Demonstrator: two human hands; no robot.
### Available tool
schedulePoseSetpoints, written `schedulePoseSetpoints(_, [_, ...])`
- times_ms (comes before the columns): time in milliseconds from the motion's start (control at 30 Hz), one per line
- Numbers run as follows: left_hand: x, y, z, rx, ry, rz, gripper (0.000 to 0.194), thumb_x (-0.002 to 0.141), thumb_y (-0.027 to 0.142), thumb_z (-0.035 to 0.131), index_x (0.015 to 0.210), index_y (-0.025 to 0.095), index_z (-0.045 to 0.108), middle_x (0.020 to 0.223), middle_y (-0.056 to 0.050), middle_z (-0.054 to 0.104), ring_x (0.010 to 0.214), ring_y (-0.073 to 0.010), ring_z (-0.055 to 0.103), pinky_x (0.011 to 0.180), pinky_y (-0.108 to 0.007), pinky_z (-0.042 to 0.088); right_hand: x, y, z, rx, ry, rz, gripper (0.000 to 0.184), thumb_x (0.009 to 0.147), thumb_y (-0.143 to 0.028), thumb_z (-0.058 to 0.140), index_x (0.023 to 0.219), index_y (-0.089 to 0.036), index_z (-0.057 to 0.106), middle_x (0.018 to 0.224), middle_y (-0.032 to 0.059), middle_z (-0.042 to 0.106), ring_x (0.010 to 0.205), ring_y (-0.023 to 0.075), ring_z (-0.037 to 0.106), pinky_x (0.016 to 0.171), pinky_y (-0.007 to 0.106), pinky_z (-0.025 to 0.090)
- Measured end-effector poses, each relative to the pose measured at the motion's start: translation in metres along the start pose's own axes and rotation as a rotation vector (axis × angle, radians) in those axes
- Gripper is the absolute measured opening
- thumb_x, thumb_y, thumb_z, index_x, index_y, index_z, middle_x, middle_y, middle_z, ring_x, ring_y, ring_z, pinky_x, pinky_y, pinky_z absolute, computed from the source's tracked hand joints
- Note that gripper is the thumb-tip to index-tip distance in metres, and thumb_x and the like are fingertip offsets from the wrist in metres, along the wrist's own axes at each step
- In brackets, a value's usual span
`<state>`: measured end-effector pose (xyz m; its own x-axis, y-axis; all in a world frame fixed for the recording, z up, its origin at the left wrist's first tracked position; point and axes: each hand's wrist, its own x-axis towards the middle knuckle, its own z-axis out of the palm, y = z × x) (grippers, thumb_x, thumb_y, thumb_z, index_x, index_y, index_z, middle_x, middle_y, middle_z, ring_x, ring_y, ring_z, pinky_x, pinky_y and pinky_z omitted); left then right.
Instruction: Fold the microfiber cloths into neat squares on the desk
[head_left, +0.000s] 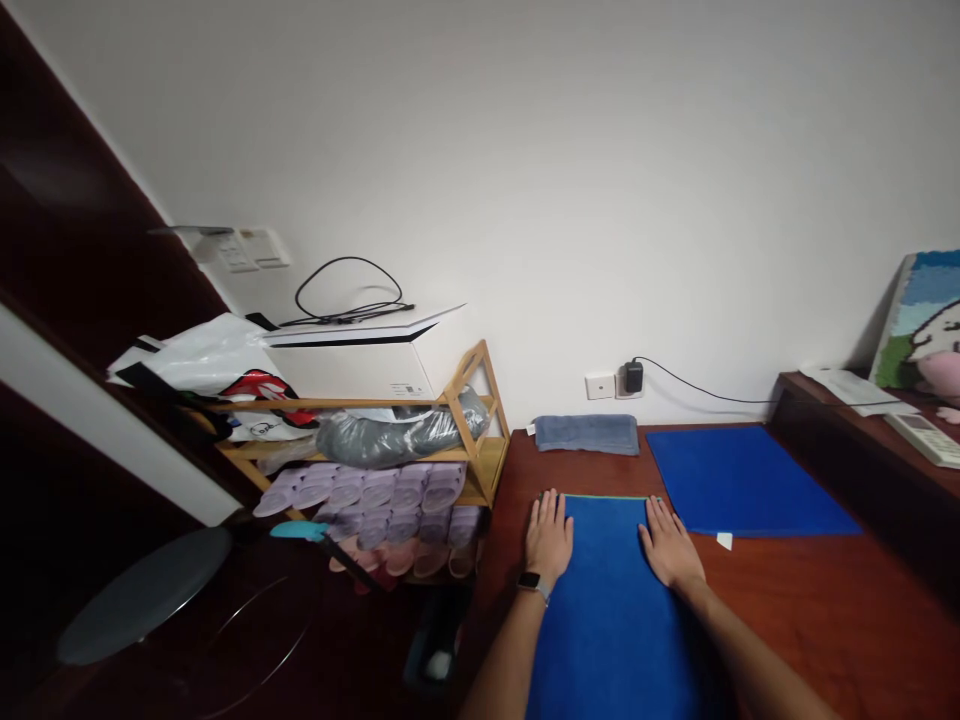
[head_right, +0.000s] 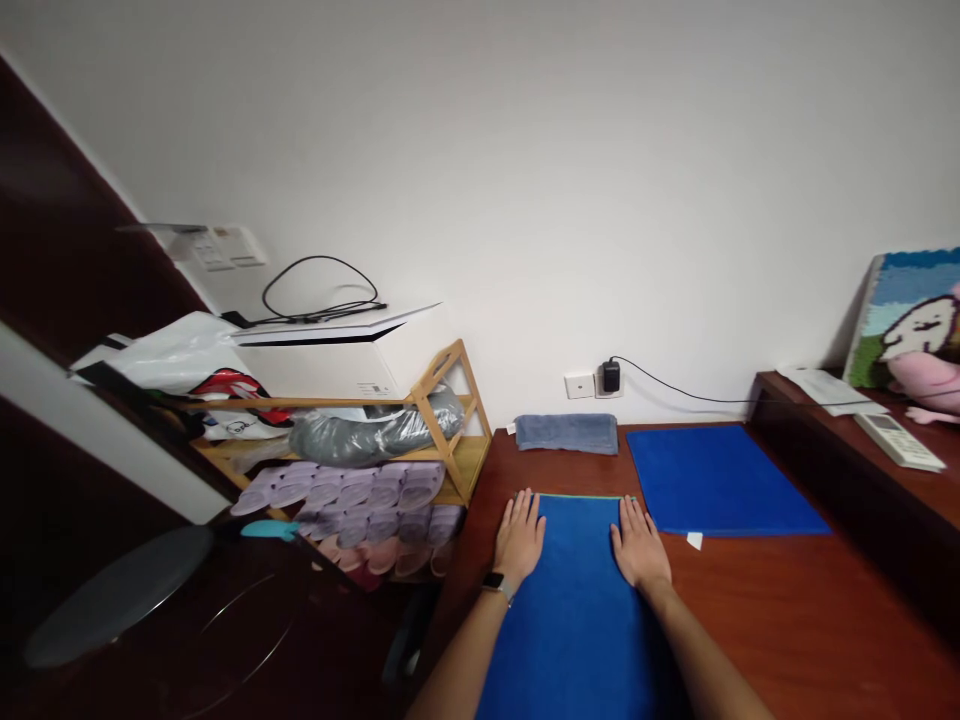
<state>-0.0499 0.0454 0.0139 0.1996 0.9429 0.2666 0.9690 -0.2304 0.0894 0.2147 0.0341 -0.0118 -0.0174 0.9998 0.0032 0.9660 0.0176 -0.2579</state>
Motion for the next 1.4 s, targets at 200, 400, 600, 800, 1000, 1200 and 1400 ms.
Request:
schedulePoseSetpoints(200, [0.004, 0.103, 0.026, -0.157, -0.028, 0.176, 0.061, 0.111, 0.045, 0.02, 0.162, 0.019, 0.04, 0.168, -0.008, 0.041, 0.158, -0.0219, 0.032, 0.13, -0.047, 0.029, 0.001, 0.002, 0.002, -0.028, 0.018, -0.031, 0.072, 0.103, -0.041, 0.016, 0.164, -0.004, 0.027, 0.172, 0.0108, 0.023, 0.161, 0.0237, 0.018, 0.131, 0.043, 0.018])
schedulePoseSetpoints(400, [0.001, 0.076, 0.028, -0.149, -0.099, 0.121, 0.061, 0.11, 0.049, 0.022, 0.164, 0.025, 0.036, 0.17, -0.005, 0.036, 0.159, -0.0225, 0.029, 0.131, -0.048, 0.027, 0.001, 0.004, 0.003, -0.028, 0.018, -0.023, 0.073, 0.104, -0.043, 0.015, 0.165, -0.005, 0.026, 0.172, 0.0097, 0.023, 0.161, 0.0235, 0.019, 0.131, 0.043, 0.019])
schedulePoseSetpoints(600, [-0.003, -0.006, 0.009, -0.014, -0.112, -0.095, 0.065, 0.108, 0.047, 0.029, 0.164, 0.015, 0.035, 0.172, -0.012, 0.03, 0.16, -0.0264, 0.026, 0.13, -0.048, 0.027, -0.001, 0.002, -0.002, -0.018, 0.004, -0.016, 0.074, 0.104, -0.046, 0.013, 0.166, -0.006, 0.024, 0.173, 0.0088, 0.021, 0.161, 0.0222, 0.017, 0.131, 0.042, 0.017])
schedulePoseSetpoints(800, [-0.003, -0.004, 0.011, 0.018, -0.092, -0.126, 0.064, 0.107, 0.043, 0.03, 0.163, 0.012, 0.037, 0.172, -0.014, 0.03, 0.16, -0.0264, 0.025, 0.13, -0.047, 0.026, 0.0, -0.003, -0.009, -0.044, -0.044, 0.01, 0.074, 0.105, -0.046, 0.012, 0.166, -0.006, 0.021, 0.174, 0.0077, 0.019, 0.162, 0.0215, 0.014, 0.131, 0.041, 0.015])
schedulePoseSetpoints(1000, [-0.003, -0.004, 0.013, 0.006, -0.064, -0.119, 0.064, 0.107, 0.044, 0.029, 0.162, 0.014, 0.039, 0.171, -0.013, 0.033, 0.16, -0.0264, 0.026, 0.131, -0.048, 0.025, -0.025, -0.008, -0.009, -0.025, -0.029, -0.005, 0.074, 0.105, -0.048, 0.012, 0.166, -0.006, 0.021, 0.174, 0.0087, 0.017, 0.162, 0.0223, 0.014, 0.132, 0.043, 0.012])
schedulePoseSetpoints(1200, [0.0, -0.004, 0.011, 0.022, -0.07, -0.113, 0.063, 0.106, 0.043, 0.033, 0.163, 0.016, 0.038, 0.17, -0.013, 0.034, 0.159, -0.0274, 0.028, 0.13, -0.05, 0.026, -0.047, -0.011, 0.004, 0.005, 0.005, 0.0, 0.075, 0.105, -0.049, 0.013, 0.166, -0.007, 0.024, 0.173, 0.0081, 0.02, 0.161, 0.0233, 0.017, 0.132, 0.044, 0.015])
schedulePoseSetpoints(1400, [-0.003, 0.006, -0.009, 0.032, -0.057, -0.056, 0.061, 0.107, 0.037, 0.032, 0.163, 0.014, 0.037, 0.17, -0.013, 0.034, 0.159, -0.0267, 0.027, 0.131, -0.049, 0.025, -0.044, -0.014, 0.001, 0.03, 0.012, 0.007, 0.072, 0.104, -0.046, 0.016, 0.166, -0.009, 0.025, 0.172, 0.0073, 0.021, 0.161, 0.023, 0.017, 0.132, 0.044, 0.014])
